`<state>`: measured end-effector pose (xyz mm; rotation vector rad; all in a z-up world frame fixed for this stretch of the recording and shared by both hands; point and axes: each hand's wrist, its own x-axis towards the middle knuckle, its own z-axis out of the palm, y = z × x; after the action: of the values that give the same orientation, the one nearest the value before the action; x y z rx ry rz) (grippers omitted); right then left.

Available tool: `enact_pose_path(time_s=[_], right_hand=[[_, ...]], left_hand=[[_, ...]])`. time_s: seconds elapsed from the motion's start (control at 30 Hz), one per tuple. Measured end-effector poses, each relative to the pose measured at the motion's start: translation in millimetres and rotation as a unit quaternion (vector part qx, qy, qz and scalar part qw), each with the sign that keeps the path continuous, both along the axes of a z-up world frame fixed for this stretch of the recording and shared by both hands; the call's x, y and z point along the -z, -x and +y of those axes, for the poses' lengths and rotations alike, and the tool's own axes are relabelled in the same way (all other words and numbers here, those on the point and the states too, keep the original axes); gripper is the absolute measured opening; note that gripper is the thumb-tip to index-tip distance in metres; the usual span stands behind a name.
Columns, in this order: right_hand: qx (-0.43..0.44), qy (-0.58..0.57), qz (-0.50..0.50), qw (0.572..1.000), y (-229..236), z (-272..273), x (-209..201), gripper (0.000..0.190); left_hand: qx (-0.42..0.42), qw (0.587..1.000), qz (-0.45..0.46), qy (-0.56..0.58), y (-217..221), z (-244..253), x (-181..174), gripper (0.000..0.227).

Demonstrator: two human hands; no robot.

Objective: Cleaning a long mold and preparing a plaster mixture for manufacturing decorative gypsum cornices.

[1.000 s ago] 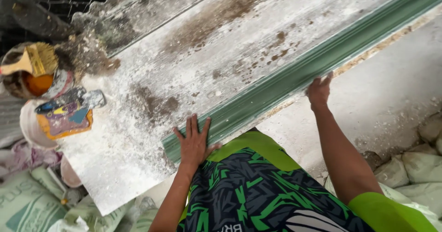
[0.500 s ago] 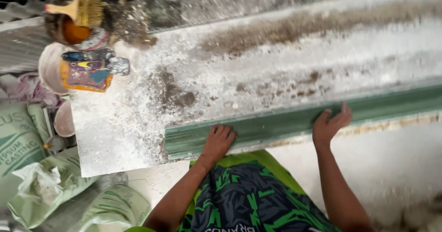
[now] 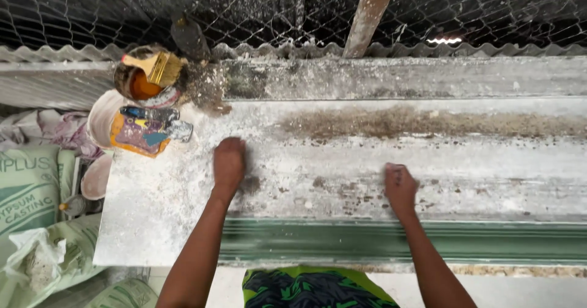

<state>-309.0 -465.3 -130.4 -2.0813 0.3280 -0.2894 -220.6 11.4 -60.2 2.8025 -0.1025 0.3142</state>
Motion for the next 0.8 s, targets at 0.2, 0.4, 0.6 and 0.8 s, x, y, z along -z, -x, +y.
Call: enact_pose_path(time_s=[0.2,0.4,0.6,0.8], right_hand=[[0.053,0.036,-0.011,0.998,-35.9,48.1,9.7,0.025],[0.067,0.037,-0.051,0.996,-36.1,61.8,0.9,0.026],[0.053,0.083,-0.063,0.993,-32.4,61.9,-26.9,0.023],[0.043,0.090,-0.072,0.992,-35.5,64.1,-28.4,0.031]], left_hand=[[0.129,0.991,-0.006,0.023,-137.8,-82.8,-7.6,0.051],[0.192,0.977,0.066,-0.063,-239.8,-120.6,1.1,0.046],[0.161,0.960,0.141,-0.180,-302.7,-102.2,50.9,0.087],[0.160,0.957,-0.029,-0.238,-280.1,-86.7,51.8,0.085]])
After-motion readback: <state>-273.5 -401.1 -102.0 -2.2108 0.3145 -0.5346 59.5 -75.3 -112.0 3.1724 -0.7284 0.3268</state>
